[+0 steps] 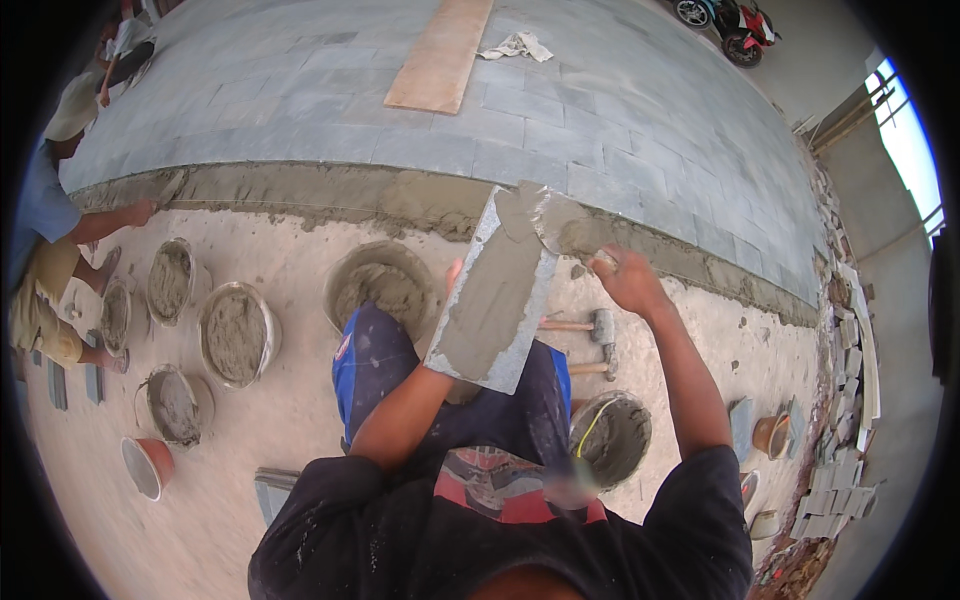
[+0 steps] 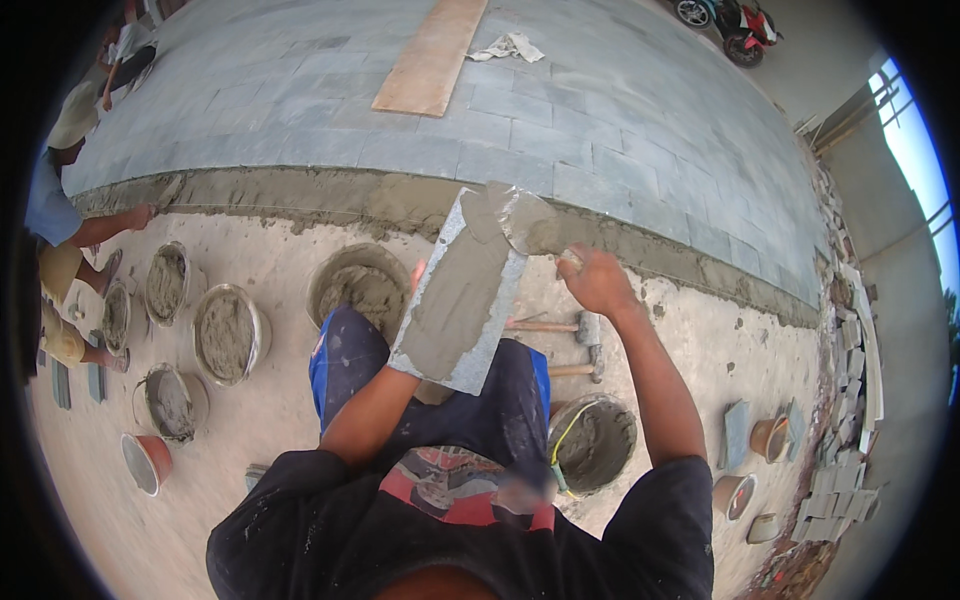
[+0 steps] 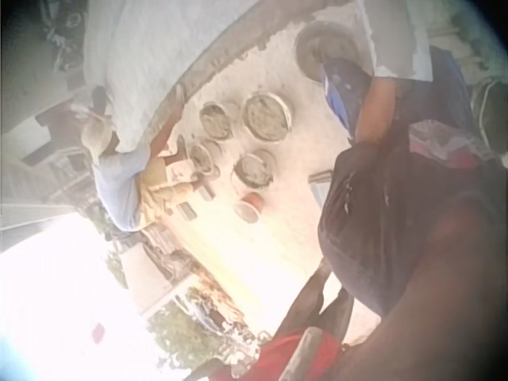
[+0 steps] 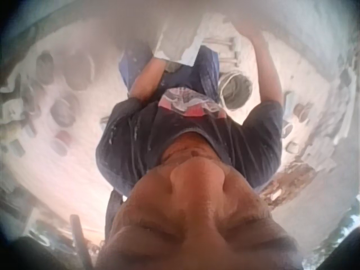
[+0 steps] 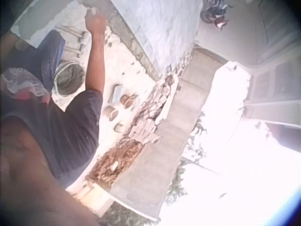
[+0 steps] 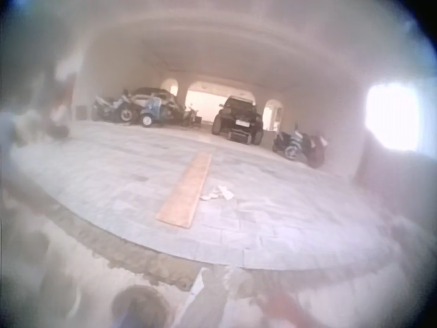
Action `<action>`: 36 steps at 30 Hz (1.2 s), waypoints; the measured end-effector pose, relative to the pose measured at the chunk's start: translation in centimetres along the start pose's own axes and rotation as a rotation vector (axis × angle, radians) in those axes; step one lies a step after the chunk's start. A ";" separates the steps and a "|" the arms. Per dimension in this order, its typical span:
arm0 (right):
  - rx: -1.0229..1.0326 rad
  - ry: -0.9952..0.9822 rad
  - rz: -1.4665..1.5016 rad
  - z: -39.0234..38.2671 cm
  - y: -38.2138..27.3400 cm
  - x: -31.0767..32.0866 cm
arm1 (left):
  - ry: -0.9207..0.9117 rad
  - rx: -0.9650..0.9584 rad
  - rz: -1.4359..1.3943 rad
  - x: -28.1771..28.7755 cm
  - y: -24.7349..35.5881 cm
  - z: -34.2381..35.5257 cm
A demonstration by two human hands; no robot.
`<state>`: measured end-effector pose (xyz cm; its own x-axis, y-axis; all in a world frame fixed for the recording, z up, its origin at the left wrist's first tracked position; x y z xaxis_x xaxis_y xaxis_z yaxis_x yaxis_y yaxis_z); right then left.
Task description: The person applies mortar to the back of tiles using a trowel and then carefully places the tiles onto the floor surface, tapping them into place.
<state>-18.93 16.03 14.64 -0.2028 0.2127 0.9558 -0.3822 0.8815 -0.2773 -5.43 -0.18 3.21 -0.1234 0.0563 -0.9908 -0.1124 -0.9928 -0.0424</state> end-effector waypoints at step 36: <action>-0.277 -0.138 0.450 -2.9 6.9 -0.7 | -0.003 -0.042 -0.072 -1.0 0.3 0.2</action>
<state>-18.83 23.15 12.35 -0.4153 0.5537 0.7217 0.0182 0.7983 -0.6020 -5.49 -0.49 4.20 -0.1198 0.1279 -0.9845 -0.0798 -0.9897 -0.1189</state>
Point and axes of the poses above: each hand's wrist, its own z-axis towards the middle knuckle, its own x-axis out of the back of the hand, y = z × x, the point moved 8 cm from there along z, towards the middle knuckle, and after that the axes turned 6 degrees about -x, right-handed, at the moved point
